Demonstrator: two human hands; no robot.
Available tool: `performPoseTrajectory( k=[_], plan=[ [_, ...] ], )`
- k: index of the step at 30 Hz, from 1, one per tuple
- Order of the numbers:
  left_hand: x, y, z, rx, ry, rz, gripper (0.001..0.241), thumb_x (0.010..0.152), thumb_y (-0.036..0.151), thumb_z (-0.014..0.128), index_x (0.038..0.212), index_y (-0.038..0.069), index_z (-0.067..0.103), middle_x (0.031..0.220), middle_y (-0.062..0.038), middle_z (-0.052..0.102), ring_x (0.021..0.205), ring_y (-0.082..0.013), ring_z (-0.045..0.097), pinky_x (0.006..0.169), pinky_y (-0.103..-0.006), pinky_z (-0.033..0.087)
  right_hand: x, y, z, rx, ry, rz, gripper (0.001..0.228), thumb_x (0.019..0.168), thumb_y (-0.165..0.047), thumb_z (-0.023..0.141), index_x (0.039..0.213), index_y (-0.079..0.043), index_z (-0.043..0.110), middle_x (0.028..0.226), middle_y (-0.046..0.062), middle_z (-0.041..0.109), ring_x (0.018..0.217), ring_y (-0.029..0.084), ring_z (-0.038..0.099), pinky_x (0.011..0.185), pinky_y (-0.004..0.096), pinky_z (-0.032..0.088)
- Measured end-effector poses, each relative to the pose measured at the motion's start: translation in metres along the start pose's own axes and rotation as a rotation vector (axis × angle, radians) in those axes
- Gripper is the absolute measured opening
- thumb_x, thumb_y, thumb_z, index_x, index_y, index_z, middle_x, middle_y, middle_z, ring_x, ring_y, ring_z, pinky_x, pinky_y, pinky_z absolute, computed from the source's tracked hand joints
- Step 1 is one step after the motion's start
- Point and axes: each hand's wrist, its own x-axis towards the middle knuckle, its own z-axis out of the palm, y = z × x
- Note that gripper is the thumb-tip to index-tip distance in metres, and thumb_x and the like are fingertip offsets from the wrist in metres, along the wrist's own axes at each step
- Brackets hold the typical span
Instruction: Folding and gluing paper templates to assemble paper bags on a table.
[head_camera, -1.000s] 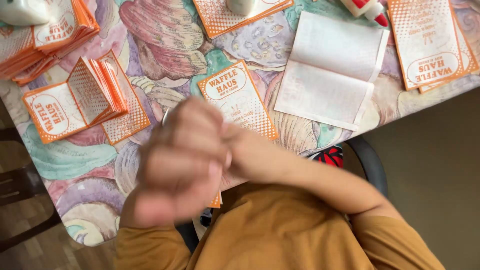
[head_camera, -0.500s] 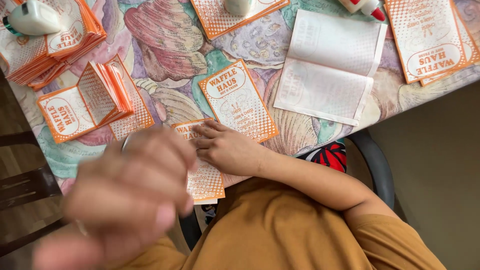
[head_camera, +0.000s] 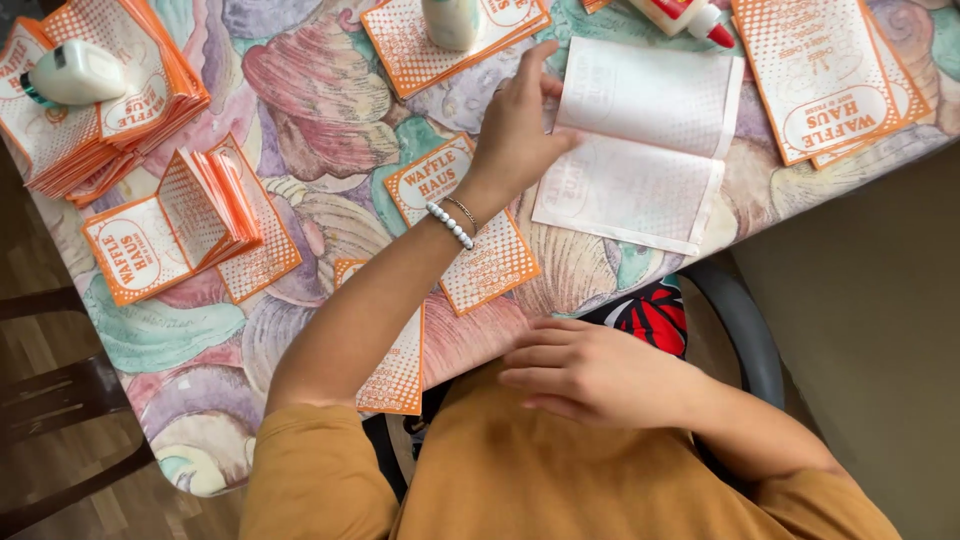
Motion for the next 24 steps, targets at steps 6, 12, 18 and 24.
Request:
performPoseTrajectory(
  k=[6,12,18,24],
  plan=[
    [-0.028,0.032,-0.029,-0.219,0.096,0.147,0.072,0.085,-0.006,0.078,0.145,0.016,0.046,0.087,0.005,0.07,0.086,-0.0124,0.065,0.084,-0.0268,0.048,-0.072,-0.008,-0.039,0.052,0.197,0.184,0.031,0.099,-0.024,0.064,0.117,0.0,0.068,0.119,0.013,0.074,0.111,0.033,0.07,0.102,0.045,0.055],
    [-0.061,0.048,-0.033,0.116,-0.012,0.854,0.06,0.105,-0.013,0.056,0.157,0.008,0.034,0.114,-0.016,0.075,0.104,-0.0325,0.073,0.104,-0.0467,0.059,-0.148,0.037,-0.023,-0.049,0.049,1.055,0.037,0.09,-0.046,0.071,0.068,-0.017,0.068,0.06,-0.001,0.063,0.063,0.018,0.06,0.062,0.035,0.045],
    [-0.083,0.065,-0.021,0.217,0.006,0.879,0.063,0.099,-0.01,0.05,0.158,0.009,0.043,0.092,-0.004,0.072,0.101,-0.0213,0.074,0.098,-0.0388,0.057,-0.215,0.105,0.025,0.79,0.116,1.047,0.088,0.058,-0.037,0.101,0.128,0.002,0.068,0.102,0.017,0.085,0.096,0.023,0.078,0.084,0.037,0.064],
    [-0.11,0.074,-0.008,-0.044,-0.136,0.753,0.065,0.096,-0.009,0.054,0.157,0.01,0.044,0.089,-0.005,0.074,0.091,-0.0226,0.074,0.095,-0.0401,0.06,-0.162,0.096,0.053,0.988,1.223,0.912,0.035,0.107,-0.021,0.053,0.112,0.013,0.053,0.101,0.03,0.072,0.081,0.041,0.076,0.076,0.06,0.061]
  ],
)
